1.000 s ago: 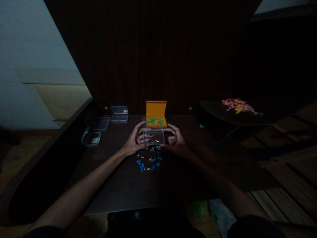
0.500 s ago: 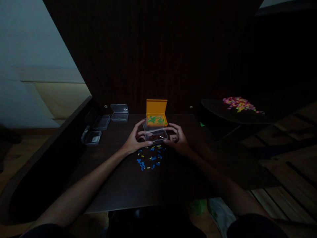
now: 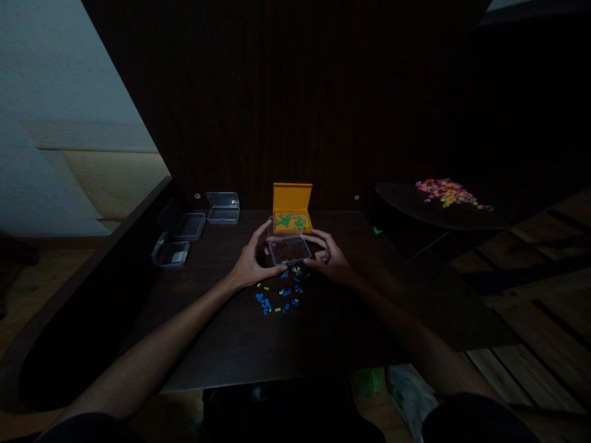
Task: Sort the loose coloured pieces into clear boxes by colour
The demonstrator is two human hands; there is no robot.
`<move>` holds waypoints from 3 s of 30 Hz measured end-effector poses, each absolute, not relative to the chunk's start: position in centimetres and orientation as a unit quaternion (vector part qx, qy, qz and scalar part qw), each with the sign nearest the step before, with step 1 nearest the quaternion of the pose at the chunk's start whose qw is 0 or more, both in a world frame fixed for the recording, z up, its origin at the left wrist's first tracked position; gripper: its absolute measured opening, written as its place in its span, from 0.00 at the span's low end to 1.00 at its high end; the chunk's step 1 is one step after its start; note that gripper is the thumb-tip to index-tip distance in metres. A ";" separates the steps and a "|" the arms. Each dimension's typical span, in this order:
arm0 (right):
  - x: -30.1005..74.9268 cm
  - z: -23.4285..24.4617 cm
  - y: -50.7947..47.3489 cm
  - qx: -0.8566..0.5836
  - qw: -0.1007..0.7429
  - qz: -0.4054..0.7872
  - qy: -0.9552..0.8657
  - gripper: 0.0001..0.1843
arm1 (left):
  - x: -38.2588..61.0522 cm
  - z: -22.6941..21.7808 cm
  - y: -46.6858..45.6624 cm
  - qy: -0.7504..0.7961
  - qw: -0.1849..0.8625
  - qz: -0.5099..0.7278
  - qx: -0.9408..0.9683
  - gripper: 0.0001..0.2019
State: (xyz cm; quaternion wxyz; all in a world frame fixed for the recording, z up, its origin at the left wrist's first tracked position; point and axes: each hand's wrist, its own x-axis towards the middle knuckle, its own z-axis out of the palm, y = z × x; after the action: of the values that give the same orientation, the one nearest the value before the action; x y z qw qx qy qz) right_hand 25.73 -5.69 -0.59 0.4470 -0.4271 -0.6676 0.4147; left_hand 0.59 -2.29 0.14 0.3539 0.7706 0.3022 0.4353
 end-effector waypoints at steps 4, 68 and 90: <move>25.8 -0.7 -5.5 -0.429 0.434 0.414 -0.675 0.39 | 0.7 0.2 -2.5 0.301 0.322 0.442 0.781 0.53; 24.9 -1.1 -5.3 -0.496 0.376 0.283 -0.730 0.24 | -4.3 0.2 7.2 0.445 0.106 0.312 0.833 0.11; 24.9 -0.9 -5.5 -0.509 0.363 0.283 -0.727 0.23 | -3.9 -0.4 9.1 0.478 0.007 0.322 0.817 0.07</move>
State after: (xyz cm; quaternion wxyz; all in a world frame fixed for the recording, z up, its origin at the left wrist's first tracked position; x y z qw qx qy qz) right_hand 24.91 -5.45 -0.91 0.3629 -0.5094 -0.7271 0.2831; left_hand -3.94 9.10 -0.45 0.0074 0.8171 0.4782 0.3218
